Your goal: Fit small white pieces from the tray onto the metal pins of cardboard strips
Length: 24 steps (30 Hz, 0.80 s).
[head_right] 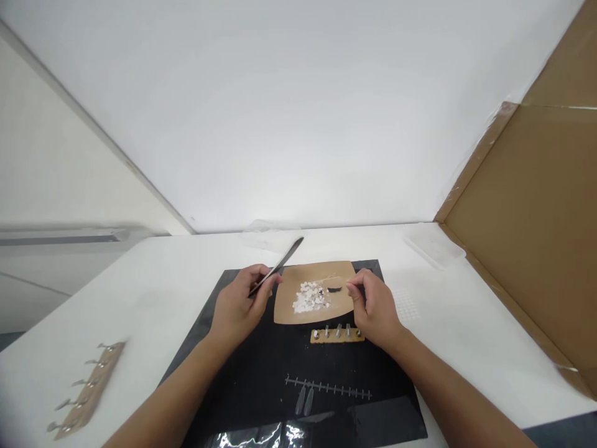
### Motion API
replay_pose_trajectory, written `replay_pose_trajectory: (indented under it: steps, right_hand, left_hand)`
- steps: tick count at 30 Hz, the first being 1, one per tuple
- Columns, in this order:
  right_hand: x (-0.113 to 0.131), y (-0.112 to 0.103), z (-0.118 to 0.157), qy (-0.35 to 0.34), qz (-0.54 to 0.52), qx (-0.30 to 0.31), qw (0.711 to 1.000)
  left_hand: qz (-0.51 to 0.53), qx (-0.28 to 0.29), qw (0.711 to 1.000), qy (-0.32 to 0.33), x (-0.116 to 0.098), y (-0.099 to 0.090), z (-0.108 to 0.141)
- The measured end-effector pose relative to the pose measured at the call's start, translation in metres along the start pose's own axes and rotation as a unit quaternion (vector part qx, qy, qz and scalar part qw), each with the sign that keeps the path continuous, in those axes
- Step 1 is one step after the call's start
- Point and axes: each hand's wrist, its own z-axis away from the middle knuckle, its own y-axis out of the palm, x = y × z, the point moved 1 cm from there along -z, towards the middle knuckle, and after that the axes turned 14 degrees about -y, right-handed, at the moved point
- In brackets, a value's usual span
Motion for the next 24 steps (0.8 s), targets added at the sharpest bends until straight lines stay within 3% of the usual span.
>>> replay_pose_trajectory:
  steps: [4,7,11,16,24]
  right_hand:
    - [0.007,0.005,0.0,-0.016,-0.016,-0.002,1.0]
    - [0.013,0.009,0.0,-0.024,-0.012,-0.002,1.0]
    - [0.019,0.012,0.0,-0.044,0.019,0.01,0.999]
    - [0.019,0.008,-0.005,-0.058,0.041,-0.002,0.997]
    - [0.026,-0.002,-0.043,-0.114,0.089,0.053,0.988]
  left_hand:
    - [0.031,0.015,0.995,0.09,-0.012,0.004,0.008]
    - [0.025,0.033,0.992,0.118,-0.015,0.009,0.011]
    - [0.015,0.023,0.992,0.119,-0.016,0.013,0.013]
    - [0.018,0.059,0.992,0.111,-0.024,0.013,0.018]
    - [0.029,0.096,0.993,0.059,-0.032,0.013,0.021]
